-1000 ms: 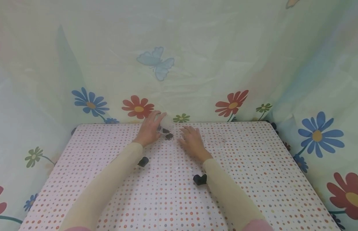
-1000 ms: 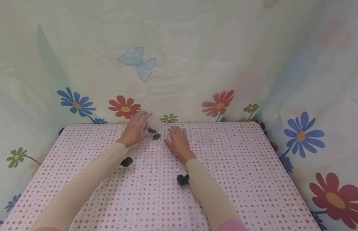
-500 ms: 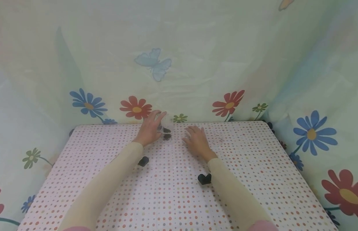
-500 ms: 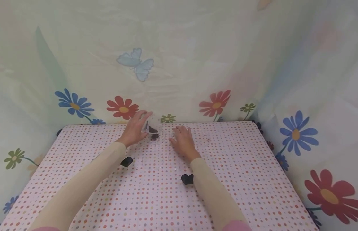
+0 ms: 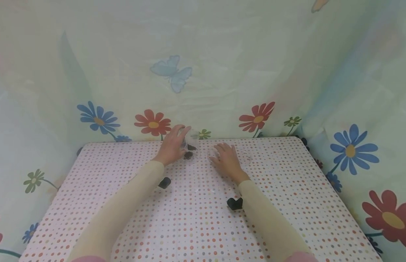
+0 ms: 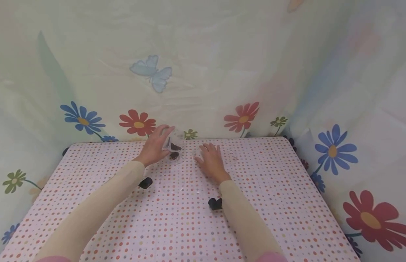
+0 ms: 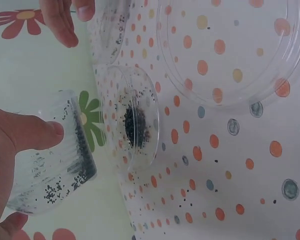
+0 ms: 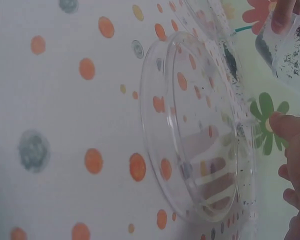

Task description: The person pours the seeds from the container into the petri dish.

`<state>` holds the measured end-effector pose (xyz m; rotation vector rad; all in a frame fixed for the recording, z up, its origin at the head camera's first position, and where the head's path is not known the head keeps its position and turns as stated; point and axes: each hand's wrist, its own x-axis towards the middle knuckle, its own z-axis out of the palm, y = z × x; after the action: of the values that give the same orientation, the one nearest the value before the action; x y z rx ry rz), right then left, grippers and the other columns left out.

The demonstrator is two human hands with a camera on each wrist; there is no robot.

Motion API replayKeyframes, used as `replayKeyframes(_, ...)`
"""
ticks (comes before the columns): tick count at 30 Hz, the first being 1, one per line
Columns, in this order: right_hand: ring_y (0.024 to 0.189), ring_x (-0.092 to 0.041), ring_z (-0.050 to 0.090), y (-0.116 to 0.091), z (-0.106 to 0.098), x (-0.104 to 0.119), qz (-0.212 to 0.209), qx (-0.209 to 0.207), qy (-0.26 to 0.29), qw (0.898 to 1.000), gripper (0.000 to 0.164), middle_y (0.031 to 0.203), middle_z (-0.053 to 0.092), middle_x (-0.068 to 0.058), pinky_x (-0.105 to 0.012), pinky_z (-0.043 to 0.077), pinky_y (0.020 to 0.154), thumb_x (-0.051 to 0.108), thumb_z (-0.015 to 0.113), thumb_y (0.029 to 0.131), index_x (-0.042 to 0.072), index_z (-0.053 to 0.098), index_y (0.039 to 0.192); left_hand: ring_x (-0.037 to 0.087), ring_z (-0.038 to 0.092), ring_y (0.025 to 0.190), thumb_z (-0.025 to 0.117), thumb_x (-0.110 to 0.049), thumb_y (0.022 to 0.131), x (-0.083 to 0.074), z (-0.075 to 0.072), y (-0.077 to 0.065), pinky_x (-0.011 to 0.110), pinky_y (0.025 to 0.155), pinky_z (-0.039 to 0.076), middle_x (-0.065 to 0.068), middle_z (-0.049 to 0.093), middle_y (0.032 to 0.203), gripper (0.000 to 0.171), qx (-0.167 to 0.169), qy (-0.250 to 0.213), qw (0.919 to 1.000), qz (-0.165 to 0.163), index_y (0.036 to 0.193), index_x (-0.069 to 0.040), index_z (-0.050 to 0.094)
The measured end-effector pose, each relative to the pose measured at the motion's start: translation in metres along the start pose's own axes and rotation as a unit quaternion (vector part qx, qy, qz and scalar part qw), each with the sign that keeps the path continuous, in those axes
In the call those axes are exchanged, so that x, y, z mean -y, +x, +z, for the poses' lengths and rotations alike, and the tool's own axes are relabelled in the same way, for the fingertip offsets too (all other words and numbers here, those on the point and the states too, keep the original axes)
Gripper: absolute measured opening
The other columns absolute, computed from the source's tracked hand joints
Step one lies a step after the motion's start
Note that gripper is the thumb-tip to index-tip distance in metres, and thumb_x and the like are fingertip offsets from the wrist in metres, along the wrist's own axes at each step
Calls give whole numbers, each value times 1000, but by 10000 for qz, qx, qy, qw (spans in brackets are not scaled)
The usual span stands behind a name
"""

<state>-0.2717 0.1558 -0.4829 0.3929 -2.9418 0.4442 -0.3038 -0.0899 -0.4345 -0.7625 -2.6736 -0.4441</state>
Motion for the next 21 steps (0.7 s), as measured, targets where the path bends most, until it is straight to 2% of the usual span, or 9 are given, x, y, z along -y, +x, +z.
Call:
replayKeyframes(11, 143, -35, 32, -4, -2, -9, 161, 101, 84, 9998, 58, 147, 45, -14, -60, 14, 120, 42, 58, 94, 9, 47, 141, 26, 34, 139, 81, -14, 75, -6, 2, 2, 45, 107, 45, 10, 35, 148, 91, 41, 1, 10000, -46, 150, -20, 30)
replayKeyframes(21, 142, -35, 34, -9, -4, -13, 275, 132, -68, 9995, 59, 146, 47, -14, -60, 15, 120, 42, 59, 94, 8, 47, 140, 25, 32, 140, 81, -15, 75, -9, 5, 5, 46, 107, 45, 8, 34, 149, 92, 111, -8, 9999, -79, 150, -22, 28)
